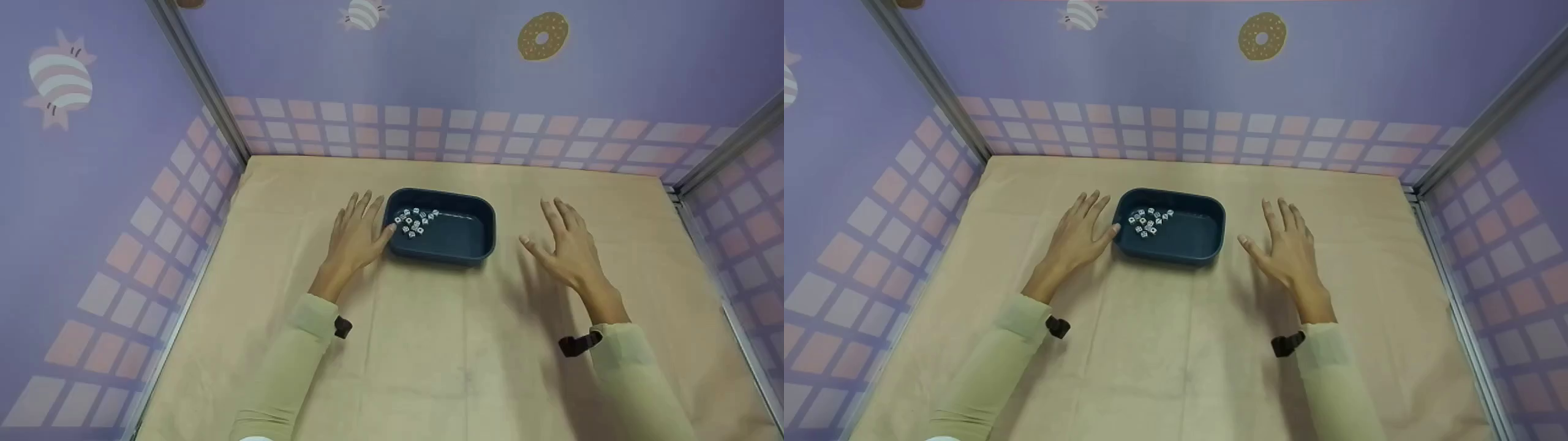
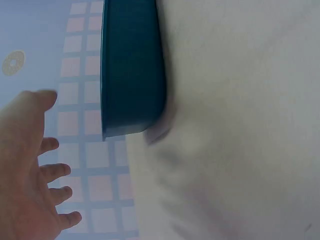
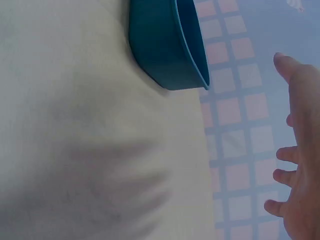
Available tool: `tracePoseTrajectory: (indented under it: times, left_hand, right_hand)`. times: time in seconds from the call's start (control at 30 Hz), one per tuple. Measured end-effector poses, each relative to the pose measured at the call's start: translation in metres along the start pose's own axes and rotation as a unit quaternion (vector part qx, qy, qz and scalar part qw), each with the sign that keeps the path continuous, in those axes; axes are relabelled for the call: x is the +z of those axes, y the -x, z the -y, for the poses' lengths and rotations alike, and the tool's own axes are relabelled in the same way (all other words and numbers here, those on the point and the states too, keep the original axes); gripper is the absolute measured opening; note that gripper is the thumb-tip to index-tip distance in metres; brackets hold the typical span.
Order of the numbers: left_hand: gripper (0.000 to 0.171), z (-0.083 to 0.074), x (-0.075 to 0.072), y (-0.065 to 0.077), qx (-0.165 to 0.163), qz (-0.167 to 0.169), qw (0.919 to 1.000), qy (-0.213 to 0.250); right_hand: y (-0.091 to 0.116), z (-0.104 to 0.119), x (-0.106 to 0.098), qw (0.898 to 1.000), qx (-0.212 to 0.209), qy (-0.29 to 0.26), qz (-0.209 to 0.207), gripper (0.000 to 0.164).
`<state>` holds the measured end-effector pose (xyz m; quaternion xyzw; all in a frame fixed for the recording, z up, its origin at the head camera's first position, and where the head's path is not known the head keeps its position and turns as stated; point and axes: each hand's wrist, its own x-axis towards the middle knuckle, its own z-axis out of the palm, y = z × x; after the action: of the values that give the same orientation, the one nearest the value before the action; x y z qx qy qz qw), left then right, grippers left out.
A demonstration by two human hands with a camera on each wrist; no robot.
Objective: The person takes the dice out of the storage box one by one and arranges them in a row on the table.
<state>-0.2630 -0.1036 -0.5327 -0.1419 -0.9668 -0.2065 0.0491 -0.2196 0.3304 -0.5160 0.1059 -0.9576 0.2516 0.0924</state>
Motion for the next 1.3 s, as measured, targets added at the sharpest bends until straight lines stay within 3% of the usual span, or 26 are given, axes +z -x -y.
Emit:
tracePoseTrajectory:
  times: [0.23, 0.4, 0.57, 0.73, 0.87, 0.97, 1.1, 1.3]
  left_hand:
    - [0.065, -0.001, 0.019, -0.007, -0.032, -0.039, 0.9963, 0.069]
    - [0.061, -0.004, 0.035, -0.012, -0.075, -0.046, 0.9791, 0.183]
    - [0.058, -0.005, 0.049, -0.016, -0.113, -0.036, 0.9545, 0.274]
    - [0.053, -0.006, 0.056, -0.019, -0.139, -0.026, 0.9372, 0.319]
    - [0.051, -0.004, 0.055, -0.017, -0.168, -0.007, 0.9196, 0.355]
    - [0.051, 0.0, 0.05, -0.011, -0.169, 0.001, 0.9097, 0.379]
    - [0.05, 0.008, 0.038, 0.005, -0.173, -0.006, 0.9029, 0.394]
    - [0.047, 0.018, 0.031, 0.028, -0.183, -0.011, 0.8988, 0.398]
  right_hand:
    - [-0.005, 0.003, 0.037, 0.986, 0.036, -0.164, 0.0, 0.078]
    - [-0.005, 0.007, 0.065, 0.964, 0.085, -0.251, 0.02, 0.071]
    - [-0.007, 0.016, 0.085, 0.927, 0.136, -0.346, 0.041, 0.063]
    - [-0.012, 0.028, 0.094, 0.878, 0.178, -0.441, 0.044, 0.055]
    - [-0.014, 0.037, 0.097, 0.852, 0.197, -0.483, 0.04, 0.051]
    - [-0.013, 0.042, 0.1, 0.838, 0.204, -0.506, 0.037, 0.05]
    - [-0.005, 0.053, 0.102, 0.832, 0.195, -0.519, 0.04, 0.05]
    - [0.009, 0.066, 0.107, 0.838, 0.182, -0.514, 0.033, 0.05]
